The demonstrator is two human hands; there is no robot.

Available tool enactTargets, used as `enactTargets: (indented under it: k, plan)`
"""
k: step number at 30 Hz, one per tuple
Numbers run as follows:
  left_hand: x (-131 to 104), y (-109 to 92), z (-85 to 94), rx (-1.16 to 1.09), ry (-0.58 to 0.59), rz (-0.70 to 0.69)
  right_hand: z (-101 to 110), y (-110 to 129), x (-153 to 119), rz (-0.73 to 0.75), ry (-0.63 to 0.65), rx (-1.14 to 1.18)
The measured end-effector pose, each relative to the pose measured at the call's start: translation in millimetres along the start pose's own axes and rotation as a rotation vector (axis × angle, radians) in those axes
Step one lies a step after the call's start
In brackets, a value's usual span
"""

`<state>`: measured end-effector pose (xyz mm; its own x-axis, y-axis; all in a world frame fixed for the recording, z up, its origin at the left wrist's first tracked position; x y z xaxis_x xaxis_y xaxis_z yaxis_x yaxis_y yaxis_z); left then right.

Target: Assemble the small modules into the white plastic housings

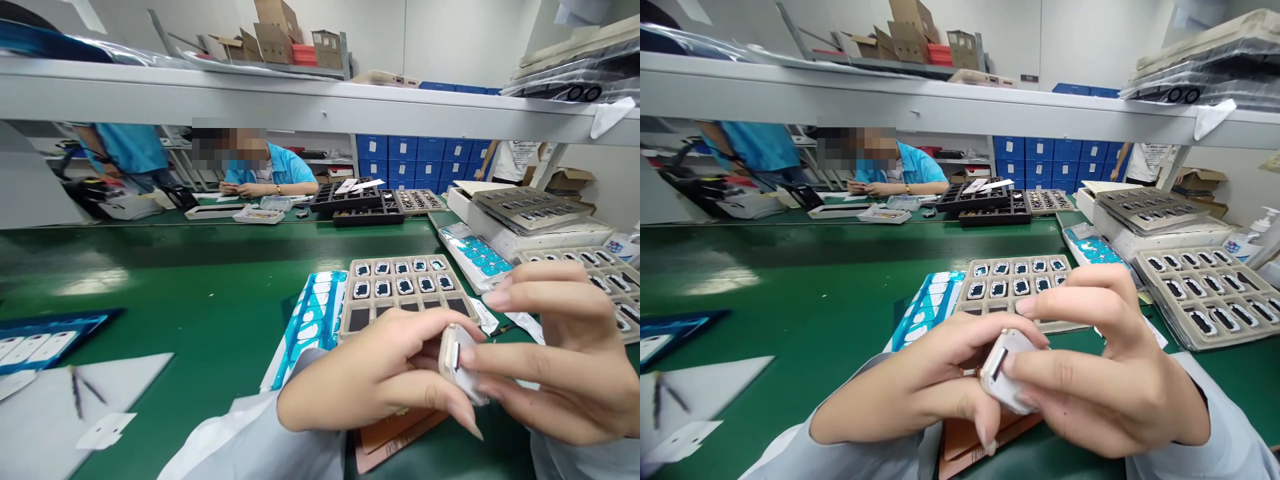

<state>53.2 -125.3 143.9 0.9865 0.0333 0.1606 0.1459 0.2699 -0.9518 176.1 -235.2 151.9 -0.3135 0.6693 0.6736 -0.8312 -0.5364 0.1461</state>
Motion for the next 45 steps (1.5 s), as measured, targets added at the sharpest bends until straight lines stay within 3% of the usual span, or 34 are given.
enactTargets:
  k: [3, 11, 18, 37, 45]
  plan:
    - [3.2, 1.0, -0.5, 0.136, 0.063, -0.027, 3.8, 11.0, 12.5, 0.126, 0.055, -0.008]
    - [12.1, 14.3, -8.8, 0.187, 0.178, -0.017, -1.5, 2.2, 19.3, 0.089, 0.231, 0.188]
    - [14.0, 17.9, -11.8, 0.146, 0.147, 0.022, -2.8, -0.1, 22.9, 0.079, 0.308, 0.261]
    - [12.9, 18.4, -8.9, 0.139, 0.173, 0.032, -1.7, 5.9, 28.3, 0.262, 0.199, 0.288]
    - [14.0, 23.5, -11.1, 0.171, 0.179, 0.008, -5.4, 4.3, 27.9, 0.22, 0.276, 0.292]
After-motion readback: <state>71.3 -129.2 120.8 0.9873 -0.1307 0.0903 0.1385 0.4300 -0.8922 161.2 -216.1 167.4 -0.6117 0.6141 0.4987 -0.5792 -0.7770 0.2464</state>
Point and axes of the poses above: each hand's wrist, its own x-axis towards the middle knuckle, its own z-axis out of the back of the hand, y = z × x, the point moved 5 cm from there along x, towards the middle knuckle, and after that the axes turned 2 degrees about y, right-handed, at the moved point
